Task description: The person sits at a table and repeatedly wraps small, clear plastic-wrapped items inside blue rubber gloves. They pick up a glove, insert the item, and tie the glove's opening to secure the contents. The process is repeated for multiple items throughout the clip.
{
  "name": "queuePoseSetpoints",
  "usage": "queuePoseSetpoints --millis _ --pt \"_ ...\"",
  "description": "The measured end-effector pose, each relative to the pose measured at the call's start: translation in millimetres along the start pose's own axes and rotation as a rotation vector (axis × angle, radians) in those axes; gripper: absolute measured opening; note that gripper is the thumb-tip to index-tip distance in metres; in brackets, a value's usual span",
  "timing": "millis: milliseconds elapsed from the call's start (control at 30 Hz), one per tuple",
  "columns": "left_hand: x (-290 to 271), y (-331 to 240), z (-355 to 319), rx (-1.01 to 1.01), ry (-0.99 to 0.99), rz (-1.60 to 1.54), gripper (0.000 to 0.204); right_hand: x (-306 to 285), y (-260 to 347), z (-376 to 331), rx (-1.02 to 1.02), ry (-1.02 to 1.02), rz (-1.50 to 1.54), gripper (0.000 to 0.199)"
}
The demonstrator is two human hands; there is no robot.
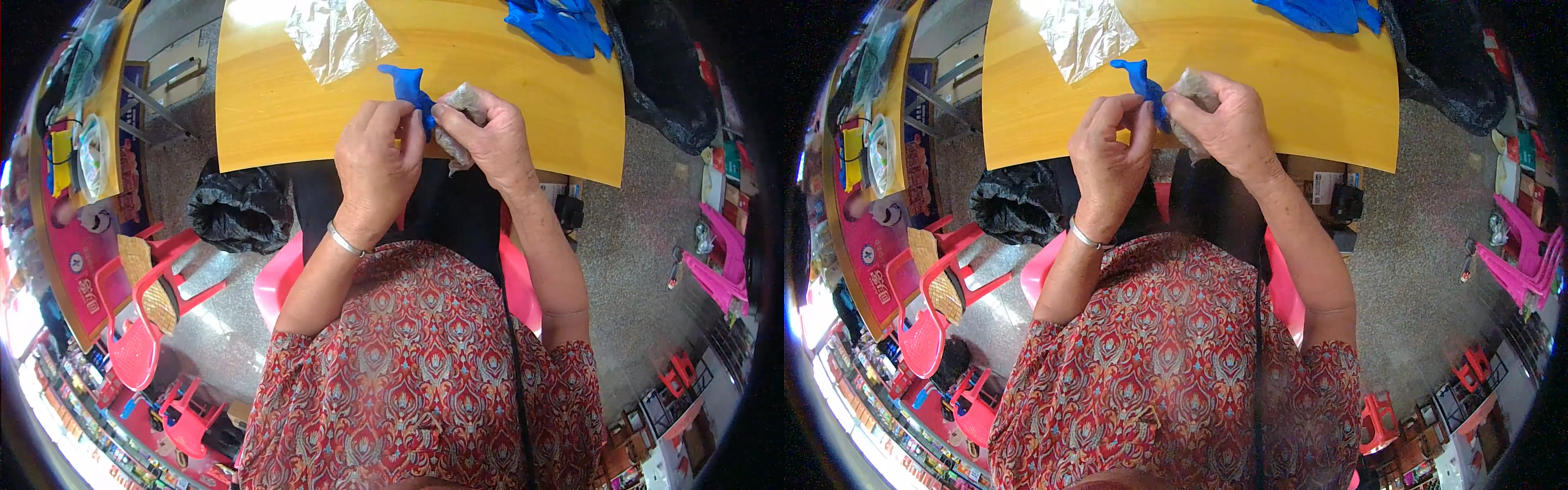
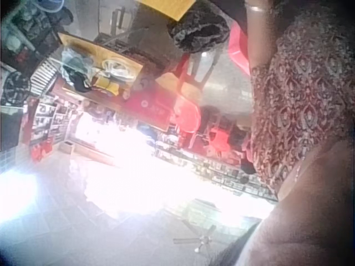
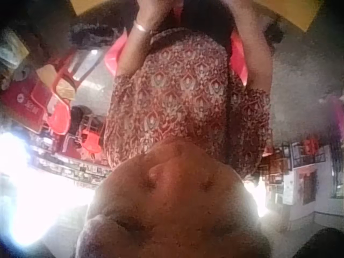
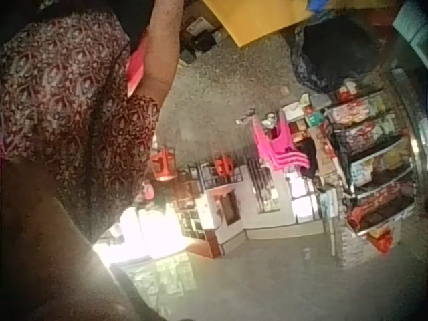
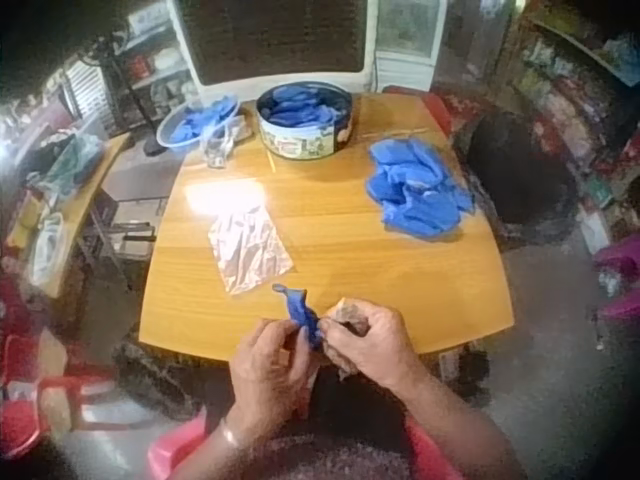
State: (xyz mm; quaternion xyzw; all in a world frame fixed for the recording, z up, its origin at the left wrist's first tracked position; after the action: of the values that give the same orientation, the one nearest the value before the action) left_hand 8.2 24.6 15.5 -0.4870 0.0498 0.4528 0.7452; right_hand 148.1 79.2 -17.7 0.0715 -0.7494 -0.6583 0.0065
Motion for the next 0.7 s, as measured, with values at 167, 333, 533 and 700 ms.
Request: queuePoseSetpoints --millis 167,333,533,700 --pt "5.7 0.8 4.3 -0.071 0.006 -0.049 0.01 -2.2 10.7 -1.6 -0.033 0.041 0.189 0.03" --pt "11.0 0.8 6.1 -0.067 -0.053 -0.099 0.009 -11.4 23.9 -7.8 -0.105 -0.059 0.403 0.027" --pt "13.6 -3.1 9.3 -0.04 -0.048 -0.131 0.01 -15.5 37.0 -13.9 -0.257 -0.029 0.264 0.019" --pt "13.3 -4.7 7.3 -0.059 -0.058 -0.145 0.01 -8.0 20.2 -3.6 -0.363 -0.082 0.039 0.016"
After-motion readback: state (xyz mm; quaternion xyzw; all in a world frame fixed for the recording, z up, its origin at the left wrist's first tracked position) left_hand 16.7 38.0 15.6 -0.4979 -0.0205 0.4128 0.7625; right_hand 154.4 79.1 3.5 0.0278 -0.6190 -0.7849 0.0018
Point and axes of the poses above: each hand's wrist, its own z-axis towards the middle knuckle, its own x-axis out of the palm, y = z × x, the point moved 4 cm from there along z, towards the middle knuckle, and after that the axes turned 13 degrees about -y, right-handed, at the moved point
